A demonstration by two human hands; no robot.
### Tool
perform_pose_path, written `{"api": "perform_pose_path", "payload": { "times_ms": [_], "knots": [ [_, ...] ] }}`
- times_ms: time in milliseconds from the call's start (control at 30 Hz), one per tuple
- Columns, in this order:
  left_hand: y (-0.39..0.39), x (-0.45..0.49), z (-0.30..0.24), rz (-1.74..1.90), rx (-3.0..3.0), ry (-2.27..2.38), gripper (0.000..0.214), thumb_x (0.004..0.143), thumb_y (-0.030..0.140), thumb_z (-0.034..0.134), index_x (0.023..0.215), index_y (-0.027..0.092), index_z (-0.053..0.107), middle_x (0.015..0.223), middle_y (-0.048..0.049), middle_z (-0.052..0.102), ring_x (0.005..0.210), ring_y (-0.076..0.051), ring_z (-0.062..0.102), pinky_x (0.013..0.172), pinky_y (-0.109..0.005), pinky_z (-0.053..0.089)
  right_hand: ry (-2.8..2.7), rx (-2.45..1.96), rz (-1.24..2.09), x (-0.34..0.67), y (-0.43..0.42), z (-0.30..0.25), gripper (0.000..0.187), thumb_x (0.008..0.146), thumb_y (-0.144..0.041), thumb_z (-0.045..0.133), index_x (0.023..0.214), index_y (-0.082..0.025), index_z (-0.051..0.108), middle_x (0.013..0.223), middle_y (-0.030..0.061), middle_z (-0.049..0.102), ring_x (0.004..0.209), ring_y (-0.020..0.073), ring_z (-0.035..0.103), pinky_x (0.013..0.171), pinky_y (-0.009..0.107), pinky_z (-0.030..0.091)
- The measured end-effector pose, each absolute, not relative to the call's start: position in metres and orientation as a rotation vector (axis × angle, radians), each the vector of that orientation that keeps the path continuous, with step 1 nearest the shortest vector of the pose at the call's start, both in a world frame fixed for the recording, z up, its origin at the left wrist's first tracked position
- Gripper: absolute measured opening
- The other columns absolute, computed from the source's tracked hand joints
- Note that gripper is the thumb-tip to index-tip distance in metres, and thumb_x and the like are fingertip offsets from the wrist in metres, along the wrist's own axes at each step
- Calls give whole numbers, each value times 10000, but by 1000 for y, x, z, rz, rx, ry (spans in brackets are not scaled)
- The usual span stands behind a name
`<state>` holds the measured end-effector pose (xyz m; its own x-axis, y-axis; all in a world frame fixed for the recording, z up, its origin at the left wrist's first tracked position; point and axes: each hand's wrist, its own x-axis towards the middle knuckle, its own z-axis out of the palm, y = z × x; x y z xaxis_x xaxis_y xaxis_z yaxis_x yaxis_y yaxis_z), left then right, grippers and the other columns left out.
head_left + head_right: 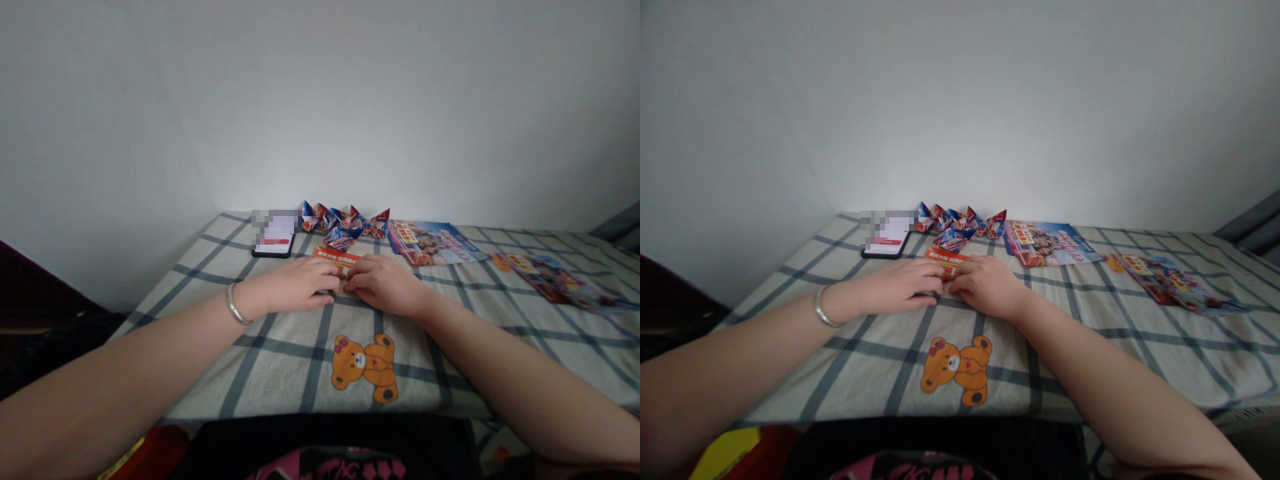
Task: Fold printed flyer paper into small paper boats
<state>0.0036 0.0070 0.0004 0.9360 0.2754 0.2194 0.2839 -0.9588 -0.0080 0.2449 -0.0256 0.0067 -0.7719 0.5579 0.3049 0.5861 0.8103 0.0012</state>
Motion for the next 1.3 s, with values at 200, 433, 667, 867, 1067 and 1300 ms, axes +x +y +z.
{"api": "perform_pose_path", "payload": {
  "times_ms": [200,433,667,867,1067,1300],
  "knots": [
    [7,5,1,-413,-3037,-385,116,931,254,586,1005,209,662,1166,-78,626,1095,-235,583,964,-381,457,-2728,-1096,-173,257,-23,16,219,870,-190,584,931,-261,782,987,18,736,919,195,647,835,333,458],
    [9,4,-2,-492,-3063,-356,121,928,214,582,1000,206,678,1173,-83,635,1106,-231,589,971,-373,464,-2745,-1211,-183,267,-22,21,224,843,-173,617,951,-271,787,1039,19,747,899,186,676,792,304,483],
    [7,4,1,-449,-3035,-353,142,936,227,562,1012,195,678,1178,-100,640,1116,-246,596,972,-398,474,-2758,-1350,-236,270,-22,25,216,845,-193,621,944,-283,790,1035,8,753,876,200,694,736,309,499],
    [10,3,-2,-518,-3061,-320,151,932,224,564,1020,206,685,1188,-102,642,1122,-249,598,968,-408,478,-2756,-1439,-275,274,-21,29,227,854,-211,596,948,-285,788,1043,17,756,891,211,700,749,313,512],
    [9,2,-2,-486,-3039,-312,161,937,230,555,1018,193,689,1198,-111,644,1125,-260,600,980,-423,480,-2752,-1563,-347,281,-17,27,267,860,-206,550,951,-285,788,1062,22,756,911,229,702,720,320,512],
    [11,-2,-2,-467,-3089,-291,156,934,254,579,1036,206,687,1257,-98,628,1171,-241,581,1011,-409,475,-2750,-1604,-373,277,-20,30,243,910,-298,536,939,-261,773,1005,49,755,881,218,693,684,297,490]
  ]
}}
